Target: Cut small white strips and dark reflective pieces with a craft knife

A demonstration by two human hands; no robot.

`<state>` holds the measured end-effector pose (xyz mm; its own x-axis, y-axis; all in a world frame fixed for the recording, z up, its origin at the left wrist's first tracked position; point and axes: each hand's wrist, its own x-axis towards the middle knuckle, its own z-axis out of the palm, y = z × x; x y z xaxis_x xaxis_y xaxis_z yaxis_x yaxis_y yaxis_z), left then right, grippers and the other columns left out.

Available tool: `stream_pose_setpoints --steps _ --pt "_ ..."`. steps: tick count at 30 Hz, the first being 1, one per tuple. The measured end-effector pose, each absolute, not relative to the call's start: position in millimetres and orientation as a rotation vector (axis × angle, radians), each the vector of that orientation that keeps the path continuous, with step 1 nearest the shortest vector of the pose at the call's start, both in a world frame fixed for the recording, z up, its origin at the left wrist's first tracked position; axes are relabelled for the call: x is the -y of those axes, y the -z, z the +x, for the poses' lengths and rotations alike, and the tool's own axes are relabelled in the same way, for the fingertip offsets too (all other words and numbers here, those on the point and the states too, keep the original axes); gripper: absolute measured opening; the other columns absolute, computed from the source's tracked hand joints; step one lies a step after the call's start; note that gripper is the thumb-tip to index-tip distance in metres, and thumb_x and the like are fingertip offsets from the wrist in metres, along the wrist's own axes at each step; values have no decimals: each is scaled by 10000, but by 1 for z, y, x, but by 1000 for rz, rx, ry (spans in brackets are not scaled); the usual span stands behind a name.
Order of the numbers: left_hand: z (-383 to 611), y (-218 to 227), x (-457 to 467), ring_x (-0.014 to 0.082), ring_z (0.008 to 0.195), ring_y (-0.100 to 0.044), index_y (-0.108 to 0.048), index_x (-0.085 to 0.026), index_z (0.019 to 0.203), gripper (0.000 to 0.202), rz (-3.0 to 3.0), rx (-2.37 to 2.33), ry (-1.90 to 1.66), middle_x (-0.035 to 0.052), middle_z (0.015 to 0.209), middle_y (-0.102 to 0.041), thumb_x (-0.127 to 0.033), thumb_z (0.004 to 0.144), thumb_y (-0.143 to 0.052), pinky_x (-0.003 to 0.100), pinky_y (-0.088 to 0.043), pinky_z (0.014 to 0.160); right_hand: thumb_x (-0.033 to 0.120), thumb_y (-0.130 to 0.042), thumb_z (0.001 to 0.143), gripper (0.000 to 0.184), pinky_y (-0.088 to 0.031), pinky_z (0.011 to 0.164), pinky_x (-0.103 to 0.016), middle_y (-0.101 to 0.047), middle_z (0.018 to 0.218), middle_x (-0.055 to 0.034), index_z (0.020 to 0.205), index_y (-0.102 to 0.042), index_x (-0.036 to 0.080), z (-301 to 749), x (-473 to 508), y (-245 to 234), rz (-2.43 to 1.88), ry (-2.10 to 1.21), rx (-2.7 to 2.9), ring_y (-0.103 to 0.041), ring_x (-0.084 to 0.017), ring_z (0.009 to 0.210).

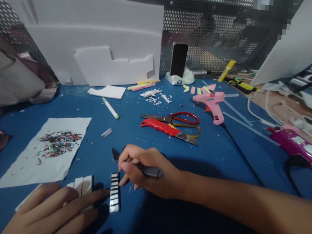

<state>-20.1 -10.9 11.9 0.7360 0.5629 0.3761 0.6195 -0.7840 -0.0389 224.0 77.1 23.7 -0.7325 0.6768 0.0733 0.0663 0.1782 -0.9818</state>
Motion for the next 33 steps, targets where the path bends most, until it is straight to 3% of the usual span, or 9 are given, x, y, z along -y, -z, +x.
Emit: stream_pose_setpoints --steps 6,15,21,28,30,33 --pt "-18 -14 11 197 886 -482 -642 -219 961 421 -2723 965 459 -2 1238 -613 -465 976 -301 364 -319 775 365 -437 963 248 -457 488 -137 -686 828 -92 911 -519 136 222 -78 -24 -708 -1568 1969 -594 -71 578" --pt "-8 -11 9 201 896 -517 -631 -203 933 369 -2666 1088 620 35 1210 -628 -395 967 -318 367 -324 787 362 -416 975 257 -438 506 -166 -683 836 -63 910 -538 145 223 -80 -22 -776 -1421 2006 -567 -71 563" --pt "-6 -8 6 204 892 -518 -632 -207 938 333 -2639 1088 679 33 1193 -635 -376 937 -344 373 -324 791 380 -406 981 277 -440 493 -183 -665 768 -46 897 -526 145 223 -81 -19 -814 -1418 1994 -574 -85 538" --pt "-10 -20 4 169 833 -514 -612 -235 975 223 -2650 1176 755 -24 1134 -651 -284 897 -409 363 -313 795 376 -423 977 258 -466 546 -192 -517 565 31 896 -530 154 224 -82 -17 -857 -1474 1938 -613 -122 611" --pt "-11 -23 1 178 880 -504 -585 -217 1042 228 -2688 1224 761 11 1166 -610 -293 864 -467 358 -330 804 374 -422 978 257 -453 526 -183 -529 587 26 896 -528 154 225 -82 -16 -846 -1484 1915 -584 -107 577" --pt "-12 -25 -2 232 1075 -451 -492 -157 1221 458 -2744 1253 657 103 1286 -474 -336 806 -572 370 -368 864 353 -419 979 242 -452 531 -191 -517 577 36 891 -530 157 224 -84 -15 -824 -1465 1875 -539 -93 535"
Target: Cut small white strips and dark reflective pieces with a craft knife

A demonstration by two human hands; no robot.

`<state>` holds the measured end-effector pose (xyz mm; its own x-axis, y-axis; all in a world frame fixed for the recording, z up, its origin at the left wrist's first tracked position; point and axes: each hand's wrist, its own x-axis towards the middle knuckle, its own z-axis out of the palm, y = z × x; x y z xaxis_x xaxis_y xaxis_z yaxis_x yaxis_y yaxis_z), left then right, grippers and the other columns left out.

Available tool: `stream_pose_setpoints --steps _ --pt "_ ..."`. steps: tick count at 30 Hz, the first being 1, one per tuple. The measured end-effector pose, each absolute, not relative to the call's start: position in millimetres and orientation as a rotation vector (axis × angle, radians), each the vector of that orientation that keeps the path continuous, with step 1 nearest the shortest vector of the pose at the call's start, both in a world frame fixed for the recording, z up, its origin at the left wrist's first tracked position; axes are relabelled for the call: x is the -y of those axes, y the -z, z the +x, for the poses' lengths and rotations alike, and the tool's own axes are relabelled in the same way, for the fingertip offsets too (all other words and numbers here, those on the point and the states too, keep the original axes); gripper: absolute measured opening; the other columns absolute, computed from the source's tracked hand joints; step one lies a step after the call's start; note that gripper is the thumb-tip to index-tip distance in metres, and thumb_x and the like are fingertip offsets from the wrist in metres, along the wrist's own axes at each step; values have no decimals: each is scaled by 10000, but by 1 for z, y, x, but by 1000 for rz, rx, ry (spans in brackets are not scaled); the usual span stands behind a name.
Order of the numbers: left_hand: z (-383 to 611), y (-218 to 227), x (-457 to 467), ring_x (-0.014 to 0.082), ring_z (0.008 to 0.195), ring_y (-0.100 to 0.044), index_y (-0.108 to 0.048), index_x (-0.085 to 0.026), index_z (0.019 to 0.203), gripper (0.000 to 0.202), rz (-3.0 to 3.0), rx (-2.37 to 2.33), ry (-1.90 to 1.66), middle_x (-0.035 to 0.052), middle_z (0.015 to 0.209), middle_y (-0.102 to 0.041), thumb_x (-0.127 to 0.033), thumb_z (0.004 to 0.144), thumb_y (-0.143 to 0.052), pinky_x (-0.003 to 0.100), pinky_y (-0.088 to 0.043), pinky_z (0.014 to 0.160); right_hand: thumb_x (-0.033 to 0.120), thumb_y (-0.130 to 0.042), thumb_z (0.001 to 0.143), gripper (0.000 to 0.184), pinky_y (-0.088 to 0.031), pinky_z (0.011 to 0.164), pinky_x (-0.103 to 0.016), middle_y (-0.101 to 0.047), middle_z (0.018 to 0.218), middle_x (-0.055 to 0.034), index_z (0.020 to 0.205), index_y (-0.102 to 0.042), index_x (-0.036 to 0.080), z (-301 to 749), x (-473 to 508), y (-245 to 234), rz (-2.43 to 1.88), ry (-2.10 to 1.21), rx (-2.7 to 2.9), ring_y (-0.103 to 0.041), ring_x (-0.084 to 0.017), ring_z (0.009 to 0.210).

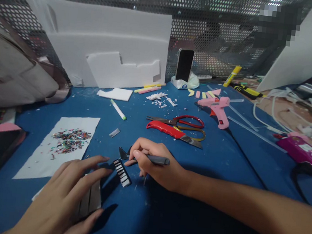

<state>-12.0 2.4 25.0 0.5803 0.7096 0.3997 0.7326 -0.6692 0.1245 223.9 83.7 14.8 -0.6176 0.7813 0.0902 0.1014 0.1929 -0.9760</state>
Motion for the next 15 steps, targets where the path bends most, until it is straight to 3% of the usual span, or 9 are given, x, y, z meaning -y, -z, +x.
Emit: stream_pose_setpoints --steps 7,11,15 --pt "-10 -26 -1 296 1160 -440 -343 -186 1384 706 -2695 1332 467 133 1383 -374 -430 774 -602 451 -457 886 256 -428 969 178 -499 665 -239 -462 521 72 861 -537 166 220 -83 -18 -794 -1451 1793 -482 -77 509" --pt "-10 -30 2 308 1141 -503 -285 -210 1429 761 -2662 1349 354 128 1405 -388 -424 769 -598 460 -501 860 238 -417 971 175 -512 760 -275 -462 520 67 864 -536 167 218 -81 -21 -777 -1434 1796 -588 -106 625" --pt "-12 -33 6 291 1106 -552 -299 -229 1423 700 -2668 1374 334 116 1381 -434 -394 798 -567 444 -530 844 259 -409 981 190 -509 735 -270 -482 526 58 868 -531 165 217 -81 -22 -775 -1426 1813 -660 -140 732"
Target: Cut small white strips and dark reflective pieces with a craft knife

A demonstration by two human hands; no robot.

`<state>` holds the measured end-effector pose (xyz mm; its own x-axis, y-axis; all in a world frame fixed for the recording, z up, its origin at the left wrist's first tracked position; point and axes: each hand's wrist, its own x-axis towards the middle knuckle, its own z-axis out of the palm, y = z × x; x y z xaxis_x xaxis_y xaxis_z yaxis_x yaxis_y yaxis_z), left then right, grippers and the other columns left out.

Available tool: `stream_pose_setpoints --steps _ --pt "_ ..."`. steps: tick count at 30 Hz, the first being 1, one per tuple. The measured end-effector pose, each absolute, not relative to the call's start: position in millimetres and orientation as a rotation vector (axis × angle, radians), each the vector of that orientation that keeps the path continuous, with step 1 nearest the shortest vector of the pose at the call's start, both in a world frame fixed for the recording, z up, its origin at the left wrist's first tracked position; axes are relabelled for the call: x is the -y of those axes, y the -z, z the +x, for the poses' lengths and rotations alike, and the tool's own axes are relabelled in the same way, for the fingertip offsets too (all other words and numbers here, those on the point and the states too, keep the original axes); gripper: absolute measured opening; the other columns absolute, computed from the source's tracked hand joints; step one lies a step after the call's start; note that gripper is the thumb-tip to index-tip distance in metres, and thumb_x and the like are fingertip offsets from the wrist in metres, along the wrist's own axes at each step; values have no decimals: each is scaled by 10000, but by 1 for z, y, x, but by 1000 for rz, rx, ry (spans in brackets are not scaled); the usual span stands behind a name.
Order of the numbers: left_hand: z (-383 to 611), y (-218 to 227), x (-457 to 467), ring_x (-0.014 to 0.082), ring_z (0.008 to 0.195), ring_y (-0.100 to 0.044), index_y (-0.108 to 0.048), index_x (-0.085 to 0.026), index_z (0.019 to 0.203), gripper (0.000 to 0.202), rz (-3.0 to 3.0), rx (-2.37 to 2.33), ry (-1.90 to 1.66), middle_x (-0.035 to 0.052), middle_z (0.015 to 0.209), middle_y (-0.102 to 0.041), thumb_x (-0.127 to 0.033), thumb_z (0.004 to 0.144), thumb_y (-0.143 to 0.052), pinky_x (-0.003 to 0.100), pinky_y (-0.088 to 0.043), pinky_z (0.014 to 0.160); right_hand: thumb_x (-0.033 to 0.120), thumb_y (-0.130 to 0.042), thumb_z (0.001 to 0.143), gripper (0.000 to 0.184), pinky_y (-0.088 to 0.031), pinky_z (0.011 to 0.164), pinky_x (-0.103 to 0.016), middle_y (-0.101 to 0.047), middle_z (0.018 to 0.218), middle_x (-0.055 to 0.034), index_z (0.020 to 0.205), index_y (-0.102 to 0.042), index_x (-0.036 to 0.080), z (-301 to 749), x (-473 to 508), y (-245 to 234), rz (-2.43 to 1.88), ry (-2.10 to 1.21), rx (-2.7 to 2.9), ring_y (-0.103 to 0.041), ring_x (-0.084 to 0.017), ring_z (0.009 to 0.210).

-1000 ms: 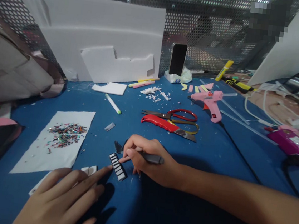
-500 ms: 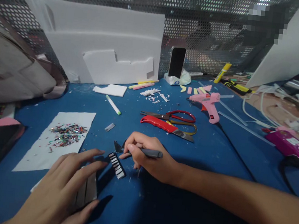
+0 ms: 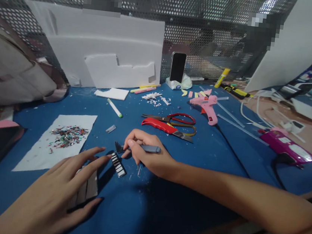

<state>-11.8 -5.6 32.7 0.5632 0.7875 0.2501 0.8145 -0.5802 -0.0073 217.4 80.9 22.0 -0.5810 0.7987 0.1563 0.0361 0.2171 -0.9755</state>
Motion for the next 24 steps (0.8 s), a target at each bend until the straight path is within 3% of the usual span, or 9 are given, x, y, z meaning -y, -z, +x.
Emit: stream_pose_setpoints --steps 10,12,15,24 --pt "-17 -33 11 237 1182 -517 -302 -288 1384 598 -2849 1570 499 64 1368 -414 -301 841 -552 384 -513 925 289 -413 981 202 -504 718 -284 -480 523 64 879 -526 157 215 -82 -20 -741 -1365 1812 -663 -143 692" --pt "-15 -35 10 205 1136 -535 -324 -287 1347 571 -2922 1626 518 58 1322 -430 -287 838 -581 333 -518 895 291 -417 978 196 -499 697 -278 -475 527 64 889 -526 155 215 -82 -19 -743 -1346 1809 -657 -143 683" --pt "-13 -37 10 161 955 -580 -377 -266 1255 488 -2972 1658 496 46 1189 -476 -294 828 -614 266 -534 735 293 -422 972 191 -486 658 -264 -463 522 65 893 -526 154 216 -80 -19 -738 -1307 1799 -639 -139 654" --pt "-8 -35 2 231 884 -510 -451 -215 1068 386 -2963 1501 470 36 999 -524 -439 814 -636 407 -455 765 299 -434 965 139 -418 567 -236 -460 559 58 936 -489 176 211 -81 -34 -686 -1234 1750 -488 -99 547"
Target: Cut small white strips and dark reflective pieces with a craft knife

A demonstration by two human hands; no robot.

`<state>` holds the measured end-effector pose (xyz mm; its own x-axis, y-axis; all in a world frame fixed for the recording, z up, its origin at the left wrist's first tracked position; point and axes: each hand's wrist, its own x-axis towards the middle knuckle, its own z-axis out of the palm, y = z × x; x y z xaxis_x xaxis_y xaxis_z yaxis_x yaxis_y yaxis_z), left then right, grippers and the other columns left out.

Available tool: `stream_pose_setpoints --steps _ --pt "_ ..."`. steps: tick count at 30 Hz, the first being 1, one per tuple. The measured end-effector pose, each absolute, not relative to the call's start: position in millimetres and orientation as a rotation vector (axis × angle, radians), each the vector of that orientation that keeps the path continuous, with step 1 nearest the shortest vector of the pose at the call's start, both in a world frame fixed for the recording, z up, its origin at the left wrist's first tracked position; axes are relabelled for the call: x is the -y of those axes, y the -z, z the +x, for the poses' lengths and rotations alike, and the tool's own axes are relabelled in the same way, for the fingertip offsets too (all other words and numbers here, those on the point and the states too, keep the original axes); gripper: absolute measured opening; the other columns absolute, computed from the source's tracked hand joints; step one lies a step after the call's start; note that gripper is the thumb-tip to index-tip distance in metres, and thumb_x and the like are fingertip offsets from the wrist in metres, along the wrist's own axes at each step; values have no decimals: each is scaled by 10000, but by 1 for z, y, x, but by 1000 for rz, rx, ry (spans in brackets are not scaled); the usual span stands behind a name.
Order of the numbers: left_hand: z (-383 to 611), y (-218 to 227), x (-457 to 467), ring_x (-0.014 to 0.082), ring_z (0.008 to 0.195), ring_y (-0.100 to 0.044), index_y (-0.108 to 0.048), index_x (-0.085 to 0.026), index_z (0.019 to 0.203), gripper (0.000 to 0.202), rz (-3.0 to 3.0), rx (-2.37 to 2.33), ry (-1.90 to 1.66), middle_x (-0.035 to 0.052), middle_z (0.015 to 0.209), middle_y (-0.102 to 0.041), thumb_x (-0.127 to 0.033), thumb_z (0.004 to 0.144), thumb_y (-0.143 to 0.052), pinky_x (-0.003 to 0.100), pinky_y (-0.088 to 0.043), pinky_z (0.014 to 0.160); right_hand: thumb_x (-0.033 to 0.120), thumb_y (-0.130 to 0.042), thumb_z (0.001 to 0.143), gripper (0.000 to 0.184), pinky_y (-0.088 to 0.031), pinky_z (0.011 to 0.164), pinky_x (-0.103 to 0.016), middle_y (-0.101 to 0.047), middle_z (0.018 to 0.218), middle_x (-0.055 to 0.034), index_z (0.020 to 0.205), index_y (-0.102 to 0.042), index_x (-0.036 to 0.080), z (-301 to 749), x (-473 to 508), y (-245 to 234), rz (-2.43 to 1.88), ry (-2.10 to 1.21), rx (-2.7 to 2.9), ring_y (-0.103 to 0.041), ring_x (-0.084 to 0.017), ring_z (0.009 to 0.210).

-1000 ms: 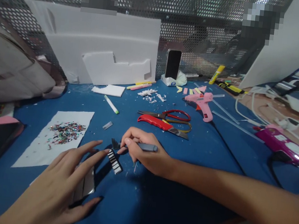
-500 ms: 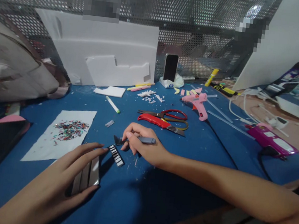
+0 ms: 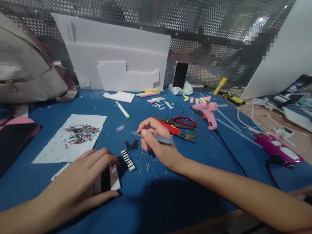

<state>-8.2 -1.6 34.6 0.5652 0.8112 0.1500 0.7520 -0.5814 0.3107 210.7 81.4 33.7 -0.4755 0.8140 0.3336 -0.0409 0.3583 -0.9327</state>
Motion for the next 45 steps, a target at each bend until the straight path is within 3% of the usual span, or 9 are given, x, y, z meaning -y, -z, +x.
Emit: stream_pose_setpoints --steps 5,12,19,23,27,33,37,40,45 --pt "-9 -33 -1 229 865 -514 -423 -210 1101 416 2617 -1308 -422 43 1019 -528 -453 825 -619 407 -461 739 315 -446 961 140 -434 583 -240 -464 584 55 938 -476 181 204 -82 -39 -625 -1282 1765 -482 -94 549" --pt "-13 -29 1 199 850 -540 -436 -213 1098 383 2691 -1294 -480 32 1002 -551 -413 832 -626 343 -482 707 301 -380 983 170 -377 439 -167 -523 515 64 926 -471 169 212 -70 -22 -547 -1372 1947 -509 -71 415" --pt "-18 -27 -1 190 854 -585 -539 -173 993 336 2890 -1156 -655 36 977 -626 -492 891 -509 329 -463 746 248 -442 937 159 -422 520 -163 -619 648 0 912 -549 133 223 -74 -22 -344 -1081 2246 -559 -57 497" --pt "-21 -27 -3 210 913 -610 -602 -170 1014 337 3042 -1173 -723 28 1009 -663 -474 898 -515 360 -416 851 208 -442 929 161 -436 542 -159 -585 670 2 892 -573 123 223 -78 -25 -355 -1117 2220 -537 -46 506" --pt "-20 -25 -2 192 870 -625 -628 -171 941 320 3116 -1155 -781 23 979 -684 -457 918 -486 350 -415 852 194 -442 924 165 -427 513 -156 -574 655 8 925 -588 120 222 -79 -25 -401 -1135 2194 -514 -47 487" --pt "-16 -20 0 184 899 -631 -644 -208 889 310 3083 -1113 -768 3 976 -682 -456 929 -463 346 -419 863 213 -454 918 127 -464 622 -205 -651 840 -45 947 -563 155 223 -81 -23 -475 -1062 2298 -588 -94 650" --pt "-17 -11 3 189 968 -614 -658 -225 945 325 3000 -1105 -848 0 1028 -671 -474 932 -450 357 -395 911 203 -483 909 84 -464 648 -218 -644 870 -39 947 -550 172 223 -81 -19 -496 -1042 2260 -604 -103 686" --pt "-19 -11 3 175 972 -612 -657 -239 976 246 2948 -1108 -917 -3 1047 -663 -392 929 -471 347 -416 899 227 -486 919 132 -442 599 -217 -627 800 -16 1041 -498 178 224 -80 -16 -539 -1098 2178 -572 -96 620" --pt "-15 -24 -1 162 953 -628 -653 -225 960 156 3016 -1037 -756 -5 1029 -669 -309 888 -543 313 -454 848 342 -373 965 206 -403 577 -246 -508 741 3 1070 -422 171 221 -76 -20 -587 -1218 2025 -485 -112 607"
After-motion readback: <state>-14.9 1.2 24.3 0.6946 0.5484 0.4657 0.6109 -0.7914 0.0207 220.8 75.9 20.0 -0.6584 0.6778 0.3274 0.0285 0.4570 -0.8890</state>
